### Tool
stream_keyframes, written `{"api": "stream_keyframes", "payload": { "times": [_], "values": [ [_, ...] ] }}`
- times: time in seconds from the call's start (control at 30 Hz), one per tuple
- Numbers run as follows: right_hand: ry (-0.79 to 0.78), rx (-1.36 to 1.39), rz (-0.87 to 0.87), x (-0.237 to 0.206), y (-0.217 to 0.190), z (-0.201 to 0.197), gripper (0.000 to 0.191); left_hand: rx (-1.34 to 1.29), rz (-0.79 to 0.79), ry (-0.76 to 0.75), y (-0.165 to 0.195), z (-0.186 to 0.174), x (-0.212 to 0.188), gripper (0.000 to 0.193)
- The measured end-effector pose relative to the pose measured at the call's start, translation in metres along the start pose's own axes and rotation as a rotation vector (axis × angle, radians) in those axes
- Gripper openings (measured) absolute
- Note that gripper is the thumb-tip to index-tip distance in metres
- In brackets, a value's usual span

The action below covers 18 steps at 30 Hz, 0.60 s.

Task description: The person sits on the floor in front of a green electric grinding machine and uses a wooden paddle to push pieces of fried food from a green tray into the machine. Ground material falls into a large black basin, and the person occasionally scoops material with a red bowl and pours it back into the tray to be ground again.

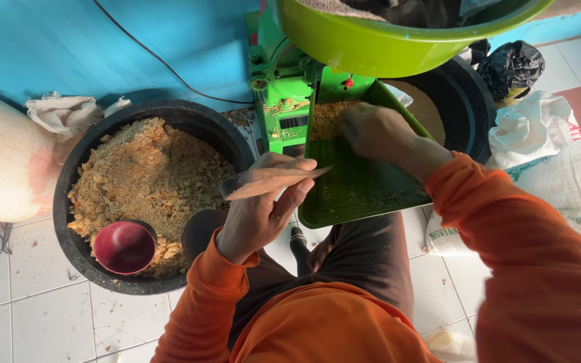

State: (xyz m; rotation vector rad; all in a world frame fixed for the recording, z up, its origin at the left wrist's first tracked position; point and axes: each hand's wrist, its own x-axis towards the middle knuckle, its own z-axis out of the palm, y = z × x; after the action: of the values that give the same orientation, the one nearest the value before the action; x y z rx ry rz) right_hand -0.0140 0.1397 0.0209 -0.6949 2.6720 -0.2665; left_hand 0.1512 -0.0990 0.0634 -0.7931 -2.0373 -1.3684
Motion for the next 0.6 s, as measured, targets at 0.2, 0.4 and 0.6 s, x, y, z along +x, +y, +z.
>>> {"api": "stream_keyframes", "payload": {
  "times": [0.2,0.4,0.6],
  "values": [
    [-0.053,-0.027,-0.489,0.008,-0.005,0.005,0.066,0.009,0.028,-0.008,0.008,0.003,0.002,0.022],
    [-0.044,-0.217,-0.201,0.01,0.014,0.0,0.059,-0.031,0.012,-0.006,0.012,0.007,0.006,0.022],
    [-0.021,0.016,-0.308,0.012,0.009,0.013,0.065,-0.057,-0.022,-0.016,0.013,0.013,0.007,0.019]
  ]
}}
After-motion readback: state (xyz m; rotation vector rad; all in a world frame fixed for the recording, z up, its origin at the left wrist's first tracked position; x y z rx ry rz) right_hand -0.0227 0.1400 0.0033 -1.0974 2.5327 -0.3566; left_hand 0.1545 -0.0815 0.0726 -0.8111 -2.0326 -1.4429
